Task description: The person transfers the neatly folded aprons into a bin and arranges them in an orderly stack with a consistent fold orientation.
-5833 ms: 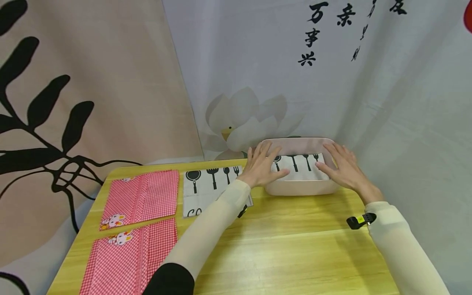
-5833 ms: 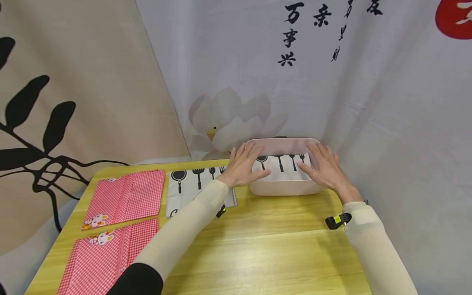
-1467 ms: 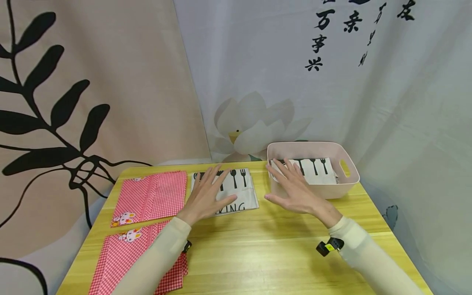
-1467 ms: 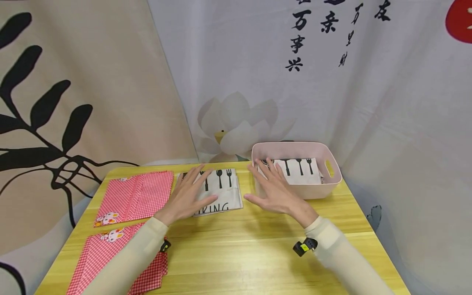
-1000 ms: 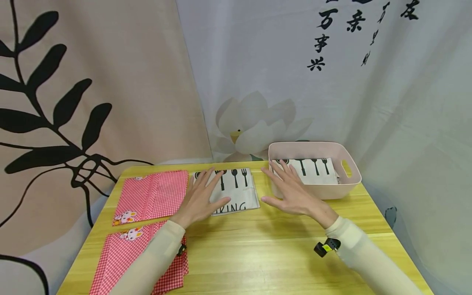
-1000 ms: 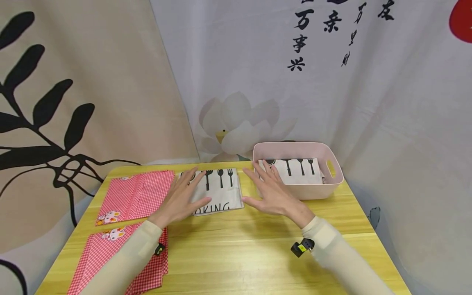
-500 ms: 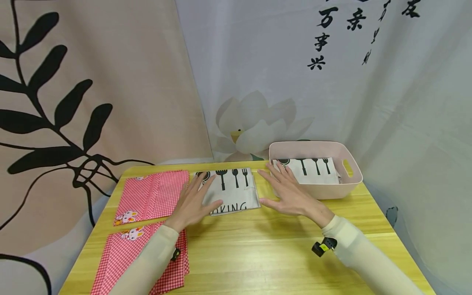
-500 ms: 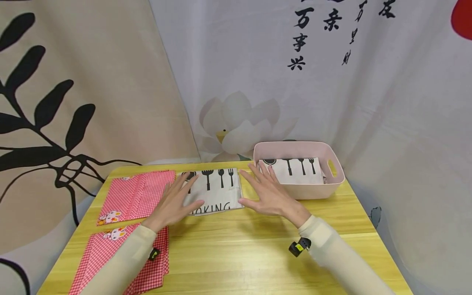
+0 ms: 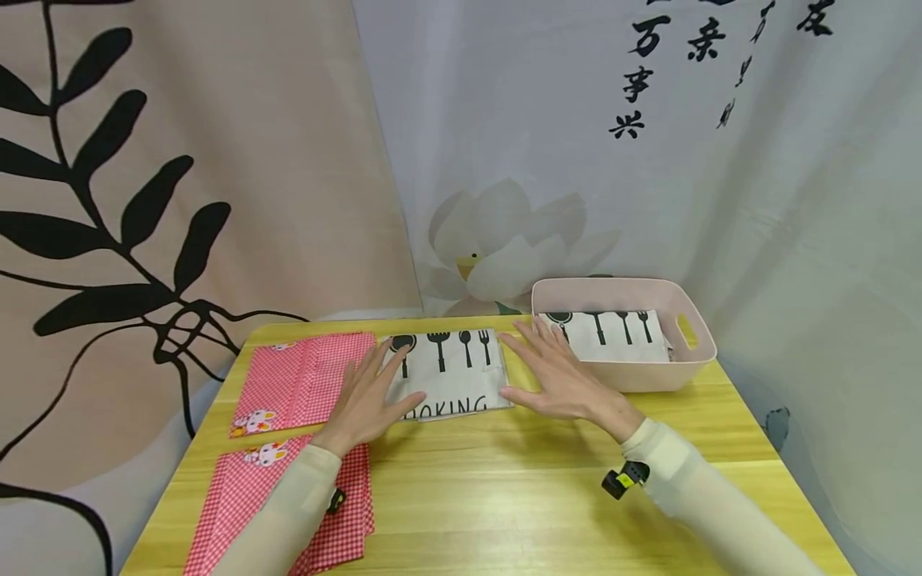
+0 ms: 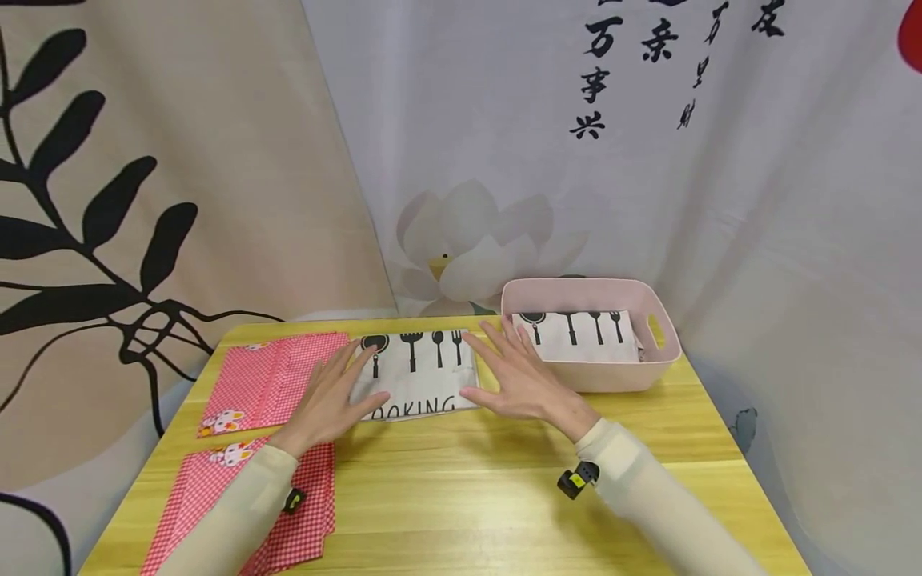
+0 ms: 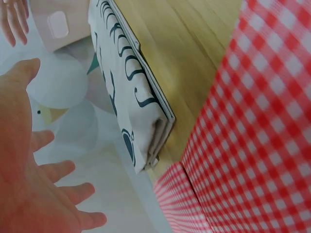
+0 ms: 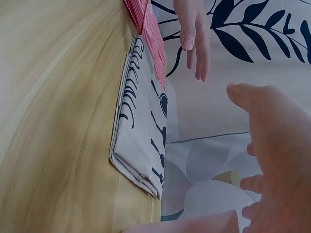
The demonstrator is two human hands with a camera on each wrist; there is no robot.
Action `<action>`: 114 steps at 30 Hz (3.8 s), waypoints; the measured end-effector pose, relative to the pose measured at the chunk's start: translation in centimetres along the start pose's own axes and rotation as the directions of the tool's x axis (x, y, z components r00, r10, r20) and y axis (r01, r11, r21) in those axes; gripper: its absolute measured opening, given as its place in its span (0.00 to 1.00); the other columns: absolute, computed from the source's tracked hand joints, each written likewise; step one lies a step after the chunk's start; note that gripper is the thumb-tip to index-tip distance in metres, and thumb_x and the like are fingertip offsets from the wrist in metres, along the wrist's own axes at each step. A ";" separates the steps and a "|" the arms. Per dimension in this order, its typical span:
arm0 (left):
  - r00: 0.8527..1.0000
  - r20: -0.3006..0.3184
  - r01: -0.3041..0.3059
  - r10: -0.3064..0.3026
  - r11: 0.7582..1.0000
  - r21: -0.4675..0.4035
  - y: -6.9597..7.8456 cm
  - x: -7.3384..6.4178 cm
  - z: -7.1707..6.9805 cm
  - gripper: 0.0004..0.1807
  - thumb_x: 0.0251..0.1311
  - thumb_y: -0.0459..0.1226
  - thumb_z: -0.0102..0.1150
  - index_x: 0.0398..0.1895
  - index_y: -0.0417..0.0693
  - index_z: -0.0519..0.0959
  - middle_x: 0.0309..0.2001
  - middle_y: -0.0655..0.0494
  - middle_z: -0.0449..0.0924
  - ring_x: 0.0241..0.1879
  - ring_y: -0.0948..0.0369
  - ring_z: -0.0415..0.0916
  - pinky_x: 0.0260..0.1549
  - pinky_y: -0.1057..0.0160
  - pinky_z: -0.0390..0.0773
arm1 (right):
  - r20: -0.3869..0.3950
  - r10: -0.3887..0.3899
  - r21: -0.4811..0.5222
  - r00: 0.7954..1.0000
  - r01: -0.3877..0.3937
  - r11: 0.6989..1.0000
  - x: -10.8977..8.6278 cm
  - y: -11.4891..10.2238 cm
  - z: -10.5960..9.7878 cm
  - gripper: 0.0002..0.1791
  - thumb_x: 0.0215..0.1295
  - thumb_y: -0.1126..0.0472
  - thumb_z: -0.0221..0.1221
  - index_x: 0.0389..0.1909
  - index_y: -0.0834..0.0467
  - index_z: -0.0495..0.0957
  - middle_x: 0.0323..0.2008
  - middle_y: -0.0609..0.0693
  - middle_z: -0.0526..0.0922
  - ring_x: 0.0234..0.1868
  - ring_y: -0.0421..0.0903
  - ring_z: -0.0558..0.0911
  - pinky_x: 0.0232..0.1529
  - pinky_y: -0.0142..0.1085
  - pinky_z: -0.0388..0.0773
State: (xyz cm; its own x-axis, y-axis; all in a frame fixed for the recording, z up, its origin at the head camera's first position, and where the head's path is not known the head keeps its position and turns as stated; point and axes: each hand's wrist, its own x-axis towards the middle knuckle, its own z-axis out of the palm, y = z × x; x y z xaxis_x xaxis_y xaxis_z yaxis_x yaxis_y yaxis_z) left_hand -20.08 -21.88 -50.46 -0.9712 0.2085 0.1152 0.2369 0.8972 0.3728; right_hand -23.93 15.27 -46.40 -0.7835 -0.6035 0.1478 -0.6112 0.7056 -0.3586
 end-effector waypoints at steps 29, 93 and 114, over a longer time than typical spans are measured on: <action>0.998 0.014 0.056 -0.056 0.998 0.008 -1.6 0.0 0.3 0.53 0.76 0.68 0.62 0.94 0.55 0.56 0.94 0.41 0.46 0.93 0.35 0.44 0.87 0.20 0.39 | 0.031 -0.039 -0.030 0.999 0.040 0.999 3.0 -1.4 2.6 0.52 0.78 0.26 0.58 0.93 0.45 0.54 0.94 0.57 0.47 0.95 0.68 0.41 0.93 0.70 0.37; 0.974 0.156 0.174 -0.162 0.982 -0.070 -2.6 3.5 4.2 0.55 0.75 0.66 0.64 0.94 0.52 0.55 0.93 0.29 0.37 0.91 0.27 0.42 0.88 0.22 0.42 | 0.211 0.168 0.057 0.963 -0.184 0.981 7.0 1.1 9.5 0.55 0.78 0.26 0.60 0.94 0.48 0.52 0.93 0.70 0.38 0.94 0.71 0.44 0.95 0.63 0.43; 0.956 0.195 0.238 -0.221 0.969 -0.068 -2.1 3.7 4.4 0.56 0.73 0.68 0.65 0.95 0.58 0.53 0.93 0.30 0.30 0.90 0.24 0.42 0.89 0.24 0.44 | 0.195 0.230 0.080 0.953 -0.249 0.965 6.9 1.3 10.0 0.60 0.73 0.24 0.64 0.94 0.48 0.53 0.93 0.71 0.39 0.94 0.70 0.44 0.94 0.65 0.48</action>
State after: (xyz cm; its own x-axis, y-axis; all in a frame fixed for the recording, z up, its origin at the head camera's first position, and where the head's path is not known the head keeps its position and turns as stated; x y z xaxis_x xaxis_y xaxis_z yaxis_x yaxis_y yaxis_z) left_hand -24.27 -21.32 -54.90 -0.9854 0.0773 -0.1520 0.0003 0.8922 0.4517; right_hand -29.03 8.30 -55.08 -0.8658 -0.4854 -0.1212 -0.3857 0.8019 -0.4563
